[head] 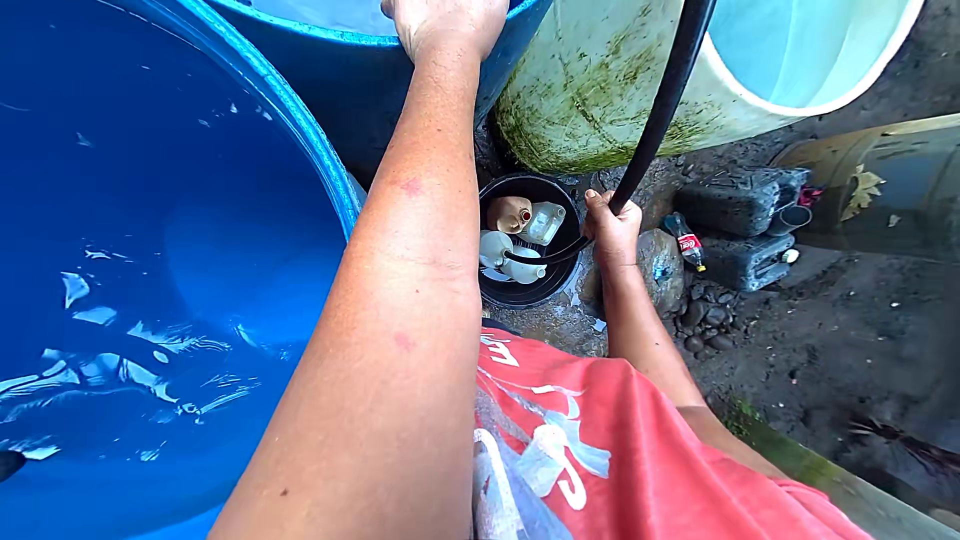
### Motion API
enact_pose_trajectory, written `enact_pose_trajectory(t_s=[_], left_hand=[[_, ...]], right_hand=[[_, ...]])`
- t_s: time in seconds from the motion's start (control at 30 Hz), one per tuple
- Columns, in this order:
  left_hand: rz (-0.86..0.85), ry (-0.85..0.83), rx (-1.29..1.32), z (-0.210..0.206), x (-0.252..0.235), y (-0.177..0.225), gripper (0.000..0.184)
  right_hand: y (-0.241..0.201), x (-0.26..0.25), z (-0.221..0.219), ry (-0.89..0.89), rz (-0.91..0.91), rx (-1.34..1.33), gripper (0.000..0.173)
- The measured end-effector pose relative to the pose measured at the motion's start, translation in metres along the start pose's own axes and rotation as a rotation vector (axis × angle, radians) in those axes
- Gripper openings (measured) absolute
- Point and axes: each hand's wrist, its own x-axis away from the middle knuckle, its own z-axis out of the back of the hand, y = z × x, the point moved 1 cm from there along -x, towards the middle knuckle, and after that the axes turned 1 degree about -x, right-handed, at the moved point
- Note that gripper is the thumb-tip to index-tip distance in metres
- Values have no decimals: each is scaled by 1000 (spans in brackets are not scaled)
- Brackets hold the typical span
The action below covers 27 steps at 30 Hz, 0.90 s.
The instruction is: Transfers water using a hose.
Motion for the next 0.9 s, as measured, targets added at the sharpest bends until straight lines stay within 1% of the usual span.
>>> enact_pose_trajectory(t_s=[0.07,0.17,0.2,0.3,0.4,0.47,0.5,0.63,0.73,0.8,0.83,0.9], left_hand=[[3,-10,-9,0,0,1,62],[15,-22,-8,0,0,1,61],[14,-19,-6,0,0,1,60],[9,-13,-16,1,1,1,60],[1,5,-30,0,1,2,58],[6,-3,-27,-1,1,2,59],[8,-5,-27,-1,1,2,60],[20,1,-39,-2,1,2,61],[10,7,-46,-1,1,2,59],[18,10,-18,-1,2,1,57],[21,12,-3,-1,2,1,55],[31,17,13,-2,3,1,51]], right_hand=[[-1,3,1,-52,3,121,29],[1,8,5,-102,-5,271,30],[3,9,6,-99,-10,258,29],[10,14,15,-87,-26,53,19],[18,23,32,-119,4,11,27],[25,27,38,-98,74,43,24],[27,28,39,-78,100,77,25],[33,33,39,-62,99,185,48],[46,38,42,-32,94,204,52],[50,39,42,-12,83,178,48],[49,39,41,13,82,163,44],[45,37,38,76,88,150,27]])
